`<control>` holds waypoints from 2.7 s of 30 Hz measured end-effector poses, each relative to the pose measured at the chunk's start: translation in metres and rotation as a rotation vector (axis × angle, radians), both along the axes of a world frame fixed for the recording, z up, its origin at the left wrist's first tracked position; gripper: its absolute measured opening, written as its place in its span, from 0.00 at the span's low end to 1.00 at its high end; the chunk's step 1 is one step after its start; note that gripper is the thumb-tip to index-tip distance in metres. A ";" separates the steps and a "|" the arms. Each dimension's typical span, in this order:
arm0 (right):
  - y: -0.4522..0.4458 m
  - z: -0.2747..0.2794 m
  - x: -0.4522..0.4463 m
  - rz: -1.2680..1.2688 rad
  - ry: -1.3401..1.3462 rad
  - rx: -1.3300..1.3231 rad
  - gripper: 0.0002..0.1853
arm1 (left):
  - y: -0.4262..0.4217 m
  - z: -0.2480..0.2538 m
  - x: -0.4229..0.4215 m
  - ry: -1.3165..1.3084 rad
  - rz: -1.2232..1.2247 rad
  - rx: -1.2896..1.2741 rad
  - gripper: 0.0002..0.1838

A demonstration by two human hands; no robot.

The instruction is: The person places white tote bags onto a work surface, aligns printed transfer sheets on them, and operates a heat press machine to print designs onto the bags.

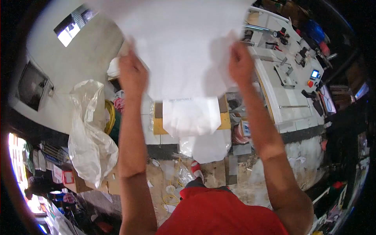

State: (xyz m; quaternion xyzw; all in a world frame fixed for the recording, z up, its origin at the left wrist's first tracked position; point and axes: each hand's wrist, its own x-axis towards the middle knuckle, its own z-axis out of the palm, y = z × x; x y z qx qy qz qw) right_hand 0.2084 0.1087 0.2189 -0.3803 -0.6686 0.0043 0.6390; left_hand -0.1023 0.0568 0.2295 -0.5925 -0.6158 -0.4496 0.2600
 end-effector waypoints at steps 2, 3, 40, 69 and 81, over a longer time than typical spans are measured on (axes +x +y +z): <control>0.033 -0.127 -0.007 -0.087 -0.331 -0.595 0.14 | 0.046 -0.165 -0.026 0.045 -0.034 -0.357 0.25; 0.026 -0.167 -0.008 -0.056 -0.474 -0.918 0.15 | 0.030 -0.202 -0.010 -0.181 -0.031 -0.725 0.26; -0.087 -0.351 0.175 -0.404 -0.248 -0.797 0.08 | -0.147 -0.329 -0.055 -0.860 0.340 -0.364 0.15; 0.027 -0.575 0.370 0.066 -0.651 -0.945 0.06 | -0.248 -0.427 0.183 -0.747 -0.232 -1.788 0.14; -0.093 -0.253 0.249 0.215 -0.531 -1.118 0.08 | -0.098 -0.212 0.296 -0.432 -0.781 -1.027 0.31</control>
